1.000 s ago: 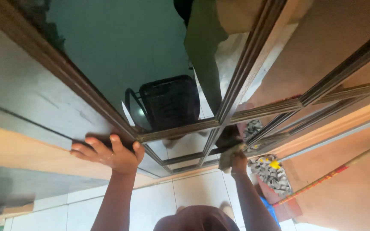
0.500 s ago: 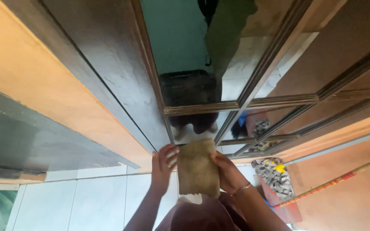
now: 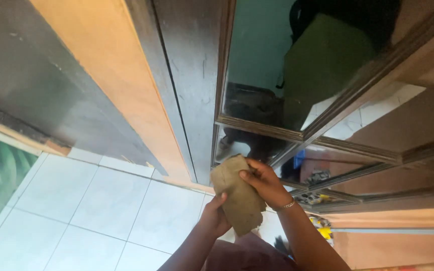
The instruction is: Cleaning the glass panes of a wooden-framed door using a cloth.
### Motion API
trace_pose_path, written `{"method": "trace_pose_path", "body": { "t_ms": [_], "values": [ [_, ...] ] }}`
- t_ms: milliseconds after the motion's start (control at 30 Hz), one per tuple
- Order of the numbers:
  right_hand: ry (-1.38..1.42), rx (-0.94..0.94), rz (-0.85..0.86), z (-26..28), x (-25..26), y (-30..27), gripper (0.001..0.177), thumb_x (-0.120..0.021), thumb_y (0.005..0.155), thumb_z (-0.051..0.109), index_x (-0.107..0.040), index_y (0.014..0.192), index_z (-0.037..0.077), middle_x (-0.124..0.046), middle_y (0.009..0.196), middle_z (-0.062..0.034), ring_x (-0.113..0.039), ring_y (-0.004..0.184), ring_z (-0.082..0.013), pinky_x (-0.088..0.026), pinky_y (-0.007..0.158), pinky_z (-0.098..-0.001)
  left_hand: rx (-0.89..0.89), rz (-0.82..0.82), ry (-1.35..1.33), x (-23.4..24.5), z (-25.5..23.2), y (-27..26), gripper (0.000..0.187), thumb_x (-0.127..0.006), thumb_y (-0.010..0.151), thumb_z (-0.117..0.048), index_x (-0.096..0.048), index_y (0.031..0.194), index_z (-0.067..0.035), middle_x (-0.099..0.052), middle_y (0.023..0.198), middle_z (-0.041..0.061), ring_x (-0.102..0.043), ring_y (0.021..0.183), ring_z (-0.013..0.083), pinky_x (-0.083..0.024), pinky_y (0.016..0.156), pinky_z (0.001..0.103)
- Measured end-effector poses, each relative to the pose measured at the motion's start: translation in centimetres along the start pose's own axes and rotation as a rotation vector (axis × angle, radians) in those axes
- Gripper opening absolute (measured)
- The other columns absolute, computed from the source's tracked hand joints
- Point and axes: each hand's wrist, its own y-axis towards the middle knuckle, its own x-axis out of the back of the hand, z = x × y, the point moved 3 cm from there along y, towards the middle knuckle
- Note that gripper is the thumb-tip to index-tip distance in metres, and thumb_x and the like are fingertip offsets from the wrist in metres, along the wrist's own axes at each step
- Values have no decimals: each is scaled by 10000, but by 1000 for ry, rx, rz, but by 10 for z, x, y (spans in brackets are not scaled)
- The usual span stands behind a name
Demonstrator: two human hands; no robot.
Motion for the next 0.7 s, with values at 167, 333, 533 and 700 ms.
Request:
{"method": "trace_pose_path", "body": {
  "t_ms": [167,333,533,700],
  "values": [
    [177,-86,250,-8,24,2,445,-661,972,184,-602,1371,-6,-707,1213,-80,-673,1086,-159,-559,935,-320,-203,184,35,-24,24,11,896,-743,897,-476,-334,1566,-43,-493,1514,167,-484,1420,347,-408,1193,516],
    [-215,-30,201,30,7,-4,484,-673,956,156,-589,1404,-6,-722,1210,-95,-669,1071,-161,-556,914,-314,-345,229,68,-18,40,25,861,-743,882,-445,-354,1544,-56,-496,1499,165,-512,1396,337,-436,1179,486],
    [-952,963,-193,108,37,-55,544,-692,946,105,-515,1440,-36,-611,1372,-217,-604,1250,-333,-495,1046,-393,-683,-517,42,-46,38,40,614,-668,917,-283,-469,1439,-26,-565,1387,214,-593,1218,343,-501,997,480],
    [-1194,1368,-609,130,106,-83,376,-612,1034,139,-540,1391,47,-524,1470,-166,-348,1497,-392,-267,1289,-582,-1346,-674,784,-93,30,66,569,-509,932,-38,-455,1496,13,-458,1521,214,-463,1419,347,-364,1180,445]
  ]
}}
